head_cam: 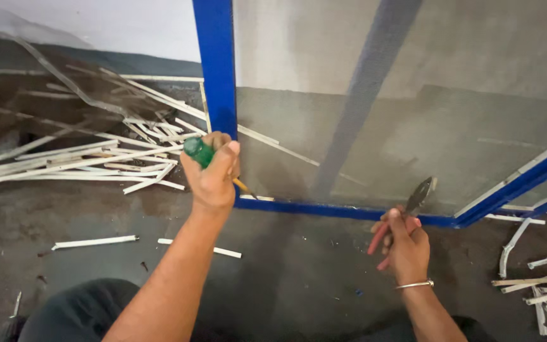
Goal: The person is assembling a window screen by inserting white plastic splines into the groove of a blue metal frame. They use a screwdriver to pry the spline into place and pliers to cut the excess material. The person works methodically along the bottom edge of the frame.
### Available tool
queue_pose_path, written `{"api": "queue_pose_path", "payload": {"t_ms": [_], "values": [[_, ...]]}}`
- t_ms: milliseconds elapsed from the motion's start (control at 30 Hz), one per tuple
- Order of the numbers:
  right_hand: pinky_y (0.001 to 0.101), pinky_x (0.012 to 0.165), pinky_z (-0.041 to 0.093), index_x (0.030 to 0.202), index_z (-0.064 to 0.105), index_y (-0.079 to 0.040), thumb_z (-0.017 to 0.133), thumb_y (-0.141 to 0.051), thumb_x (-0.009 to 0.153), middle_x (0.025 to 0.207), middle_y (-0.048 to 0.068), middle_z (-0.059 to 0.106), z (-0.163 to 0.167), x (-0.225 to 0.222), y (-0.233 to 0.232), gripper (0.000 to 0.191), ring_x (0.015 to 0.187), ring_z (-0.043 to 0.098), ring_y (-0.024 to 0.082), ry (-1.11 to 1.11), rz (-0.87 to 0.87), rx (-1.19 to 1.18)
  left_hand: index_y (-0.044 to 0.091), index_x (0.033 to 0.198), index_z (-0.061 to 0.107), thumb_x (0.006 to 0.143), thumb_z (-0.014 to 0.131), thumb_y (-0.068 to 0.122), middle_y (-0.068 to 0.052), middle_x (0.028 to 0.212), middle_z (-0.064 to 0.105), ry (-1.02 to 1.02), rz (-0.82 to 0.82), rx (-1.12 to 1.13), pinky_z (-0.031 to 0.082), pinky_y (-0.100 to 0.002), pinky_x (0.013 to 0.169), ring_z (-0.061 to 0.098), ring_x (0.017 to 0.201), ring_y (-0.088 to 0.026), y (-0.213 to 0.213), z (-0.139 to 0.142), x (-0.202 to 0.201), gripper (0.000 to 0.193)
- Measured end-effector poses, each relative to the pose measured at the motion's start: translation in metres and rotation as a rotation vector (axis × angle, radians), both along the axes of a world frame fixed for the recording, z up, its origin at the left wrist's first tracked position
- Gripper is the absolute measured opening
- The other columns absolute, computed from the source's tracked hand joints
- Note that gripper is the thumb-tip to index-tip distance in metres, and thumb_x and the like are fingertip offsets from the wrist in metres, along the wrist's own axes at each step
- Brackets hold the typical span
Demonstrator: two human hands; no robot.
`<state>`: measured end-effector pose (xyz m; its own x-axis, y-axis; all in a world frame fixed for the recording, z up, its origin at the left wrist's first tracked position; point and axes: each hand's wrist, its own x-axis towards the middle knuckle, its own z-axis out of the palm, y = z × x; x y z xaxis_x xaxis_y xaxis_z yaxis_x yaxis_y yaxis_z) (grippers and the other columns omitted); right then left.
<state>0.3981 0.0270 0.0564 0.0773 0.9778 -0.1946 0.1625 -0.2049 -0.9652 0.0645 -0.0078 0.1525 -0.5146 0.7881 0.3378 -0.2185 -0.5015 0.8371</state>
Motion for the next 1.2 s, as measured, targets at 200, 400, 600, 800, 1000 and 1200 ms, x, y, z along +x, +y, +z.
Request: {"api": "queue_pose_path", "payload": {"t_ms": [200, 400, 600, 800, 1000, 1200], "values": [[0.0297, 0.029, 0.040, 0.089, 0.066, -0.001, 0.050, -0.035, 0.103, 0.070, 0.009, 0.066, 0.000, -0.012, 0.002, 0.040, 0.046, 0.051, 0.012, -0.117, 0.048, -0.107, 0.012, 0.064, 0.039, 0.093, 0.064, 0.008, 0.006, 0.058, 0.038, -0.080, 0.096, -0.107, 0.022, -0.027, 0.045, 0.032, 0.048, -0.004, 0.013, -0.002, -0.001, 0.039], [0.0293, 0.029, 0.040, 0.087, 0.067, -0.001, 0.050, -0.036, 0.102, 0.068, 0.007, 0.066, -0.001, -0.010, 0.002, 0.042, 0.046, 0.050, 0.012, -0.127, 0.069, -0.080, 0.015, 0.067, 0.040, 0.098, 0.070, 0.039, 0.010, 0.060, 0.038, 0.074, 0.263, -0.272, 0.026, -0.026, 0.046, 0.034, 0.053, -0.003, 0.020, 0.004, 0.003, 0.049], [0.0318, 0.030, 0.038, 0.087, 0.065, 0.000, 0.050, -0.040, 0.104, 0.064, 0.013, 0.062, -0.020, 0.007, 0.006, 0.046, 0.047, 0.056, 0.018, -0.147, 0.101, -0.156, 0.010, 0.086, 0.056, 0.097, 0.070, 0.046, 0.007, 0.073, 0.046, 0.295, 0.193, -0.326, 0.038, -0.026, 0.060, 0.042, 0.069, -0.006, 0.020, 0.004, 0.009, 0.041], [0.0404, 0.064, 0.053, 0.113, 0.067, -0.006, 0.074, -0.021, 0.080, 0.092, 0.015, 0.071, 0.003, 0.002, 0.012, 0.037, 0.082, 0.068, 0.034, -0.623, 0.308, 0.089, 0.005, 0.120, 0.057, 0.097, 0.068, 0.045, 0.000, 0.090, 0.061, 0.489, -0.071, -0.251, 0.048, -0.031, 0.079, 0.055, 0.086, -0.013, 0.031, 0.012, 0.016, 0.047], [0.0324, 0.071, 0.059, 0.127, 0.063, -0.004, 0.076, -0.018, 0.091, 0.104, 0.011, 0.073, 0.136, -0.006, 0.046, 0.041, 0.087, 0.074, 0.022, -0.659, 0.540, 1.072, 0.006, 0.109, 0.056, 0.095, 0.068, 0.034, -0.007, 0.083, 0.058, 0.535, -0.182, -0.287, 0.048, -0.033, 0.074, 0.055, 0.078, -0.018, 0.031, 0.013, 0.016, 0.034], [0.0389, 0.057, 0.055, 0.107, 0.066, -0.002, 0.065, -0.013, 0.094, 0.100, 0.009, 0.068, 0.205, -0.104, 0.066, 0.017, 0.077, 0.068, 0.024, -0.765, 0.352, 0.646, 0.004, 0.103, 0.054, 0.096, 0.071, 0.030, -0.011, 0.081, 0.056, 0.575, -0.223, -0.256, 0.048, -0.037, 0.073, 0.052, 0.077, -0.023, 0.028, 0.012, 0.013, 0.032]]}}
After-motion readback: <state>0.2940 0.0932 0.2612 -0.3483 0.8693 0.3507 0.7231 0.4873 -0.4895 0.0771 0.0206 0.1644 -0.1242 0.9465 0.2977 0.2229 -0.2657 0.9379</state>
